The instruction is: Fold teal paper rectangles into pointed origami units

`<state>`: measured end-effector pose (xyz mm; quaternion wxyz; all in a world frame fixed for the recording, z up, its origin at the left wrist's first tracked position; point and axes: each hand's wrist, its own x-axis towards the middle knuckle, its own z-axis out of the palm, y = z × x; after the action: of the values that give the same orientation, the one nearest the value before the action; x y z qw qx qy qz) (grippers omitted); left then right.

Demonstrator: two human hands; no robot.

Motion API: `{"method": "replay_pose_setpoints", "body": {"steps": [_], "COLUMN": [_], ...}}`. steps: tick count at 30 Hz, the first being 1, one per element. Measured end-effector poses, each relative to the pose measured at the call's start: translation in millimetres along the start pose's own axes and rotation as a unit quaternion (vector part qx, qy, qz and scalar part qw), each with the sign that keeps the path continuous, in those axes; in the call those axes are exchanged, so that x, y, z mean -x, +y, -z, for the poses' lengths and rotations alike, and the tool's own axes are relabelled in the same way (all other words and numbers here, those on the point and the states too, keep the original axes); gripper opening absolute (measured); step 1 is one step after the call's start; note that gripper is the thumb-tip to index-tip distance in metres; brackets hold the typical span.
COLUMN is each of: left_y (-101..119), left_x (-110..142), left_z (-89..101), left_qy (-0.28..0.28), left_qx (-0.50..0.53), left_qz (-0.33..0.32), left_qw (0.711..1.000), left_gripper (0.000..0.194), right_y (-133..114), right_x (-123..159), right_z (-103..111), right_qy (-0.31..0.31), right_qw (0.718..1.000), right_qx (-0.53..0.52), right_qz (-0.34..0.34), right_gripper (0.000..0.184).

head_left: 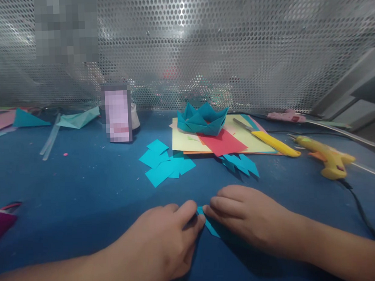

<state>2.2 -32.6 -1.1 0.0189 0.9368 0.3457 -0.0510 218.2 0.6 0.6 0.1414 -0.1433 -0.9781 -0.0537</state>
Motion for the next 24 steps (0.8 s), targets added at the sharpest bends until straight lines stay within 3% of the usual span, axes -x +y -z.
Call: {"method": "replay_pose_setpoints", "body": {"steps": [3,11,19,24], "left_y": [-1,-2,-2,-3], "left_x": [-1,0,2,4], "left_z": [-5.3,-6.3,4.3,11.6], "left_qy": [0.018,0.052,0.024,0.01], "left_qx": [0.014,0.01,0.024,0.039], "left_qz": [-0.01,-0.016,-0.031,-0.034], "left_qw": [1.0,0.998,0.999,0.999], "left_gripper": [0.021,0.025,0.03,0.029], "right_y": [0,8,8,2], "right_x": [1,4,1,-2], "right_z": [0,-5,3,13], "right_qy": [0.001,0.01,-0.009,-0.055], "right_qw": [1.0,1.0,1.0,0.998], "right_qx": [-0.007,-0.022,-0.012,0.004], "right_qz": [0.003,0.009,0.017,0.043], "right_gripper": [0.048,0.041,0.045,0.032]}}
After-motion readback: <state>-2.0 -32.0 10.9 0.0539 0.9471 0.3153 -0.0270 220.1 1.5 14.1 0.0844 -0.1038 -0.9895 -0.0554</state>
